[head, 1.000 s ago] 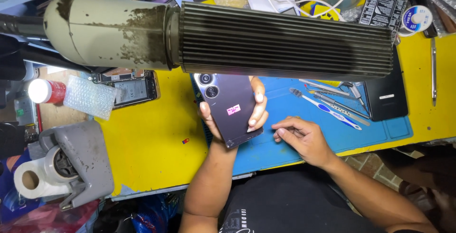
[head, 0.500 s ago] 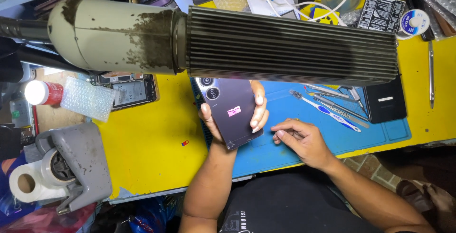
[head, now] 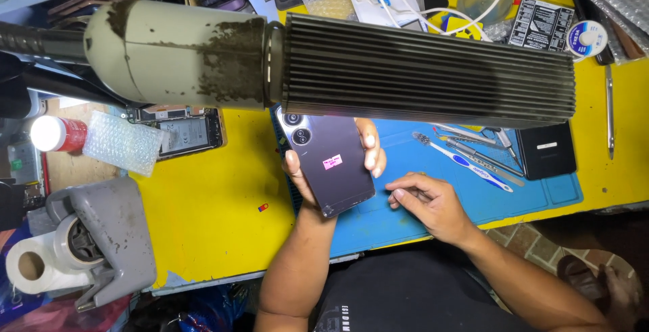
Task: The person holds a dark smartphone and uses a metal prying tool to work along the seam between the screen and the frame. They rotate the phone to access different edges and continue prying at the bottom edge.
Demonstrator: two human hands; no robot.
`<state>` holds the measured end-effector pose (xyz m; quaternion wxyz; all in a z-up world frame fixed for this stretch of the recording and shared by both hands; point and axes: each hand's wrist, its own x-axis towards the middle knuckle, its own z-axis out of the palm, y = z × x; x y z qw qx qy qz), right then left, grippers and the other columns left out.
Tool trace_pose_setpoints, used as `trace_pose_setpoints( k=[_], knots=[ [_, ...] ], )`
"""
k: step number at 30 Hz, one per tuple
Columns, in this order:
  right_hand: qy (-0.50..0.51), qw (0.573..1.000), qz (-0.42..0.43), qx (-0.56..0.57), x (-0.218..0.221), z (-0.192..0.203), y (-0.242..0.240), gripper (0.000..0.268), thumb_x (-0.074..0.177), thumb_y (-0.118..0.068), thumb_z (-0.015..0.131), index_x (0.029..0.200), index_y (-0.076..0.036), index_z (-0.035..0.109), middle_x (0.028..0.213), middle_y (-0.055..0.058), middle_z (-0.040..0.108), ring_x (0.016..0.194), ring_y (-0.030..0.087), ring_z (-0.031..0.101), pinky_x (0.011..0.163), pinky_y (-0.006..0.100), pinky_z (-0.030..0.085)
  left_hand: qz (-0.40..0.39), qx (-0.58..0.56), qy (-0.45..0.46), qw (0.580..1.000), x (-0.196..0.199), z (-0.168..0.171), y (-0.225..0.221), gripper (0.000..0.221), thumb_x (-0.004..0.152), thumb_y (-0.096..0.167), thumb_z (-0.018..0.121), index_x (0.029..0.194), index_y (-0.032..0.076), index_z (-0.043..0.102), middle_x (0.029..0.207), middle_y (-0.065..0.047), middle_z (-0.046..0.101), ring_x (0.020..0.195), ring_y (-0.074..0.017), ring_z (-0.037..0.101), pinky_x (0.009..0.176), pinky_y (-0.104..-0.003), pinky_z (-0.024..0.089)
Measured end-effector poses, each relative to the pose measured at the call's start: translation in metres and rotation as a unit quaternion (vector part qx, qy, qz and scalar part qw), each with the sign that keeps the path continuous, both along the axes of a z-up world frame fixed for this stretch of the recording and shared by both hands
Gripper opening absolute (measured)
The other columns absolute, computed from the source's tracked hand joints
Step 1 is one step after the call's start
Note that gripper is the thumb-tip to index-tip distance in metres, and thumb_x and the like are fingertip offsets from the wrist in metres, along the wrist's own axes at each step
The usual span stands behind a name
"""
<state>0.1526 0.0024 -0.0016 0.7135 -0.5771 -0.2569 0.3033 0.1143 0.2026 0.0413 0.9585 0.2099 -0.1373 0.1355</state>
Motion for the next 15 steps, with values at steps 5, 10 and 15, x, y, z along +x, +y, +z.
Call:
trace_pose_setpoints(
  k=[5,10,15],
  knots=[
    [-0.009,1.000,-0.003,-0.009,0.001,0.001,0.001,0.017,0.095,0.003,0.063,0.107,0.010,0.073,0.083,0.017,0.072,0.077,0.019,0.077,0.075,0.035,0.065,0.009,0.013,-0.009,1.000,0.001,0.003,0.002,0.091,0.084,0.082,0.052,0.119,-0.002,0.052,0.106,-0.019,0.049,0.086,-0.0290,0.059,0.080,-0.044,0.053],
    [-0.010,1.000,0.000,-0.016,0.000,0.003,-0.001,0.017,0.095,0.003,0.063,0.106,0.010,0.074,0.083,0.017,0.073,0.077,0.020,0.077,0.074,0.035,0.065,0.017,0.051,-0.035,0.998,0.002,0.002,0.003,0.096,0.086,0.081,0.050,0.129,-0.005,0.049,0.101,-0.018,0.049,0.088,-0.0312,0.057,0.085,-0.044,0.051],
    [-0.067,0.997,-0.028,-0.004,0.022,0.021,-0.004,0.018,0.095,0.001,0.062,0.107,0.009,0.074,0.085,0.019,0.074,0.078,0.022,0.077,0.074,0.036,0.063,-0.001,0.055,-0.053,0.997,0.000,-0.001,0.005,0.117,0.086,0.080,0.051,0.154,-0.011,0.024,0.100,-0.014,0.048,0.088,-0.0250,0.054,0.087,-0.043,0.049]
  ],
)
